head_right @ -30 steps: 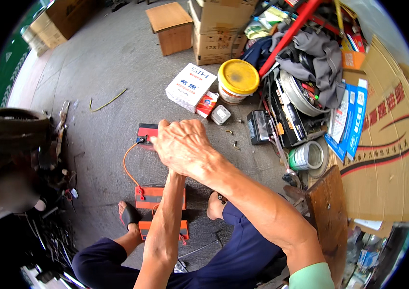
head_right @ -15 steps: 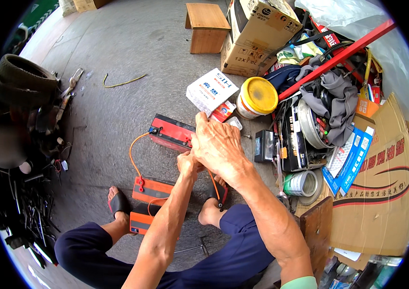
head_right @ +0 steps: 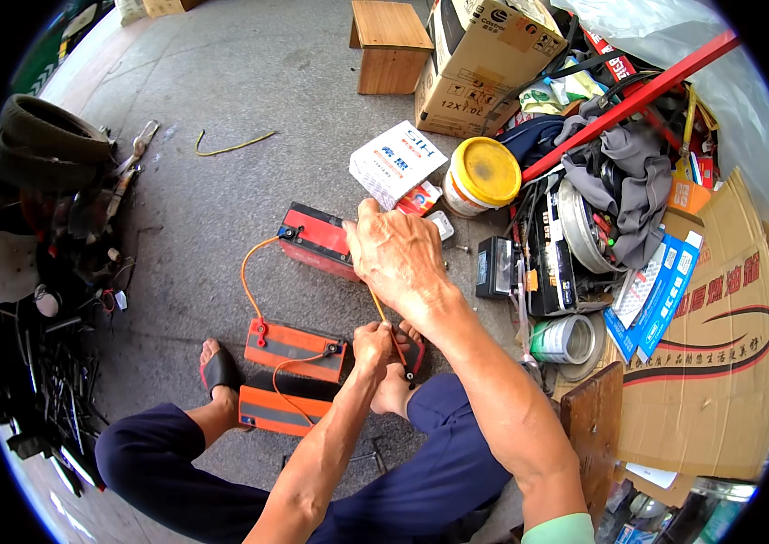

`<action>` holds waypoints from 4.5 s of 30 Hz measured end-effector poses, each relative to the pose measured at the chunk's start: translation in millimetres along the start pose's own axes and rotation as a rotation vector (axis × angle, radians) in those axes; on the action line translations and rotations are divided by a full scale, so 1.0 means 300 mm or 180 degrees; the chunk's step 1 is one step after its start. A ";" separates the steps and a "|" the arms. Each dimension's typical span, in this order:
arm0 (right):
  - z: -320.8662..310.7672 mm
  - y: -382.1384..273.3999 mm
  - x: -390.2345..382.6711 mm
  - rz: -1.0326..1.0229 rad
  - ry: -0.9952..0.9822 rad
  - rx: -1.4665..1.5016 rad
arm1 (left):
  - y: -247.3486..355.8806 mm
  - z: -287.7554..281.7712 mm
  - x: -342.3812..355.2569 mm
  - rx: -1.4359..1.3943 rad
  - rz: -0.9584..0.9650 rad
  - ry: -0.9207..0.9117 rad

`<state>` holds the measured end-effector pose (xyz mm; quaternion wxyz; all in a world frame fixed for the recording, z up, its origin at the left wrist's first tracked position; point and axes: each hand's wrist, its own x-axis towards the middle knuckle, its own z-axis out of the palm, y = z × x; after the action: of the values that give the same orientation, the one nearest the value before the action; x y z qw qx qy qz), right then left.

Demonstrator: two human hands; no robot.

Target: The person sits on the floor and uses a screwdriver to tighten terminal screws on several small orange batteries. They connect the batteries with yellow wires and repeatedly adjust the terminals.

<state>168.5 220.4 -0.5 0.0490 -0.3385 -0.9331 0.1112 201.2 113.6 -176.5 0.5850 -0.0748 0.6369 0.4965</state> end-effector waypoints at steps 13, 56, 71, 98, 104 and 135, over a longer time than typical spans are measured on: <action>0.008 0.031 -0.001 -0.0251 0.0219 -0.0052 | 0.071 -0.032 -0.085 -0.0478 -0.0250 -0.0343; 0.025 0.024 -0.004 -0.0314 0.0622 -0.0226 | -0.091 -0.056 -0.201 0.1922 0.1811 0.0430; 0.008 0.014 0.004 -0.0041 0.0129 -0.0071 | 0.117 -0.046 0.086 0.3070 0.2124 0.0654; 0.021 0.027 -0.025 -0.0139 0.0351 -0.0017 | 0.569 -0.572 -0.590 0.5475 0.2618 -0.0688; 0.015 0.033 0.005 0.0049 0.0261 0.0038 | 0.589 -0.663 -0.639 0.6107 0.2041 0.0123; 0.038 0.079 0.007 -0.0175 0.0636 -0.0215 | 0.590 -0.644 -0.629 0.5582 0.2581 0.0124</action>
<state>179.7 237.4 -17.2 0.1335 -0.3235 -0.9357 0.0440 9.3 -29.4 40.3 0.2064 0.6059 0.7683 0.0073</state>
